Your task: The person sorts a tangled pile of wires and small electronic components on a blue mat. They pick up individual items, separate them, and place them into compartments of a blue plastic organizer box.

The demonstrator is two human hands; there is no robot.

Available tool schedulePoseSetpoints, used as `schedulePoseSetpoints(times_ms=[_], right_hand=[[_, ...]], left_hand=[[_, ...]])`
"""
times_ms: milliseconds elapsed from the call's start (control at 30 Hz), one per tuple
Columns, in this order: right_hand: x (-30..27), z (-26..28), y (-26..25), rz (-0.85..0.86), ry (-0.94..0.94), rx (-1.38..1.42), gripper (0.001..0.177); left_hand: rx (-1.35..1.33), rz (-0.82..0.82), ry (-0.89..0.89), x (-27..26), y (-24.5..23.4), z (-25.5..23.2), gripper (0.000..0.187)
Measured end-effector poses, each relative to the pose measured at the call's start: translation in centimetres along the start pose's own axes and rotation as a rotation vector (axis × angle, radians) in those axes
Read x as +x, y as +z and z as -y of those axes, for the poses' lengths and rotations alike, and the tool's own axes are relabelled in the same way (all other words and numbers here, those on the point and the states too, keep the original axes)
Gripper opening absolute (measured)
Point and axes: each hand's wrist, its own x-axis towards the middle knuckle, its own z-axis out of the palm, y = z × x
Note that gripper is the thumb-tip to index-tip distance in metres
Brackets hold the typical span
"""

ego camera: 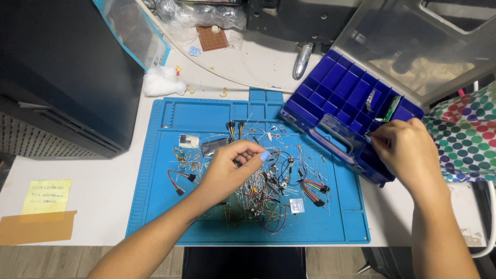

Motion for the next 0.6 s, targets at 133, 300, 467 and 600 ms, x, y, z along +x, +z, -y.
schedulePoseSetpoints(times_ms=[133, 300, 467, 600], right_hand=[[1.4, -1.1, 0.0, 0.122, 0.038, -0.044, 0.018], [2.1, -0.4, -0.5, 0.211, 0.135, -0.079, 0.015], [2.9, -0.2, -1.0, 0.272, 0.145, -0.093, 0.016], [3.1, 0.4, -2.3, 0.314, 0.083, -0.038, 0.02]], left_hand=[[0.001, -0.001, -0.002, 0.0, 0.0, 0.1, 0.016], [0.012, -0.021, 0.006, 0.1, 0.1, 0.5, 0.015], [0.004, -0.007, 0.009, 0.0, 0.0, 0.1, 0.015], [0.018, -0.003, 0.028, 0.0, 0.0, 0.0, 0.016]])
